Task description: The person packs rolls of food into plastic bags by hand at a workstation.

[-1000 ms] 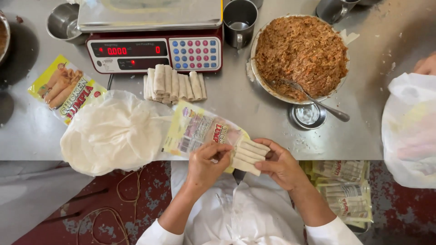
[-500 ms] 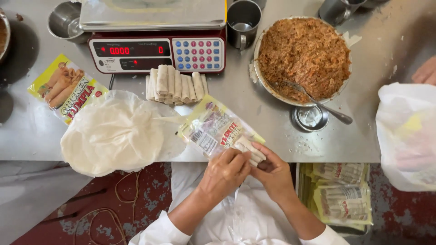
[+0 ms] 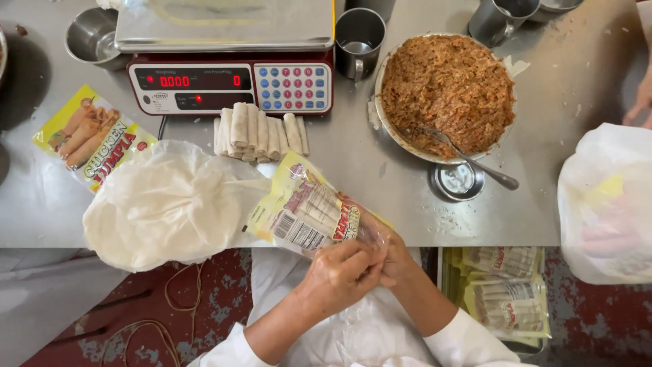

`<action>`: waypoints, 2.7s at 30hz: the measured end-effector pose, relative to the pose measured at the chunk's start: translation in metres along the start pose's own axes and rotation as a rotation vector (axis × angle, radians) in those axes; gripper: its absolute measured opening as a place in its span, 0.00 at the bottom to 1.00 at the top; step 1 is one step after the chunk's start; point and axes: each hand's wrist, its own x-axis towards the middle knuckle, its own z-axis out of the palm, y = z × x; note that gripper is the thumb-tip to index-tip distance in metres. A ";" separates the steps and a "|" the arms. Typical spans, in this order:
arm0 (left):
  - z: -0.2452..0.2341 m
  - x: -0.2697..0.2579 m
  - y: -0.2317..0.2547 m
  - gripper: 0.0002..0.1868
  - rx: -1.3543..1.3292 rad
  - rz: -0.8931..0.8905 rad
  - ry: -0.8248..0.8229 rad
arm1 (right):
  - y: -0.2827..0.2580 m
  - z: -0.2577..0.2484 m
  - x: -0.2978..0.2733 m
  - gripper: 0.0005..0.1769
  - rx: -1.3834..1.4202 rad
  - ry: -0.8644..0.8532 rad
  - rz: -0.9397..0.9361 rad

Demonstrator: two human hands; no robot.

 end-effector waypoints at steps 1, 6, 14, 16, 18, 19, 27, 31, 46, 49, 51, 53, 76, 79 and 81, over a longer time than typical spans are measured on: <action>-0.009 0.007 0.004 0.10 0.004 0.005 0.005 | -0.001 -0.002 0.005 0.58 -0.005 -0.007 0.001; -0.046 0.017 -0.002 0.28 0.350 -0.041 -0.157 | 0.007 -0.016 0.016 0.47 0.130 0.067 0.051; -0.034 0.001 -0.015 0.28 0.283 0.113 -0.057 | 0.014 -0.044 0.026 0.36 0.309 0.185 0.128; -0.037 -0.007 -0.019 0.33 0.419 0.158 0.013 | 0.016 -0.026 0.027 0.35 0.353 0.207 0.140; -0.040 -0.003 -0.019 0.05 0.348 0.124 0.111 | 0.011 0.009 0.031 0.45 -0.121 0.503 -0.172; -0.035 -0.008 -0.019 0.05 0.350 0.112 0.115 | 0.014 0.003 0.030 0.45 -0.123 0.505 -0.159; -0.001 -0.025 0.004 0.02 0.032 0.410 0.029 | 0.026 -0.021 0.032 0.52 -0.302 0.335 -0.183; -0.005 -0.024 -0.046 0.31 0.232 0.087 -0.016 | 0.136 -0.318 0.024 0.42 0.890 -0.442 -0.084; -0.012 -0.045 -0.041 0.09 0.321 0.079 0.074 | 0.084 -0.216 -0.010 0.39 -0.149 -0.528 -0.008; -0.005 -0.043 -0.034 0.05 0.298 0.160 0.132 | 0.063 -0.178 -0.001 0.39 -0.365 -0.546 0.007; -0.004 -0.044 -0.031 0.06 0.200 0.186 0.122 | 0.048 -0.146 -0.006 0.38 -0.508 -0.542 0.018; -0.007 -0.036 -0.027 0.06 0.070 0.252 0.083 | 0.031 -0.115 -0.010 0.38 -0.655 -0.538 0.028; -0.107 -0.205 -0.165 0.47 -1.238 -0.597 0.729 | -0.067 0.012 0.166 0.09 -1.498 0.105 -0.005; -0.099 -0.205 -0.164 0.46 -1.327 -0.510 0.820 | -0.026 -0.060 0.229 0.13 -1.926 0.246 -0.132; -0.095 -0.221 -0.168 0.42 -1.274 -0.555 0.917 | -0.016 -0.073 0.243 0.14 -1.993 0.346 -0.116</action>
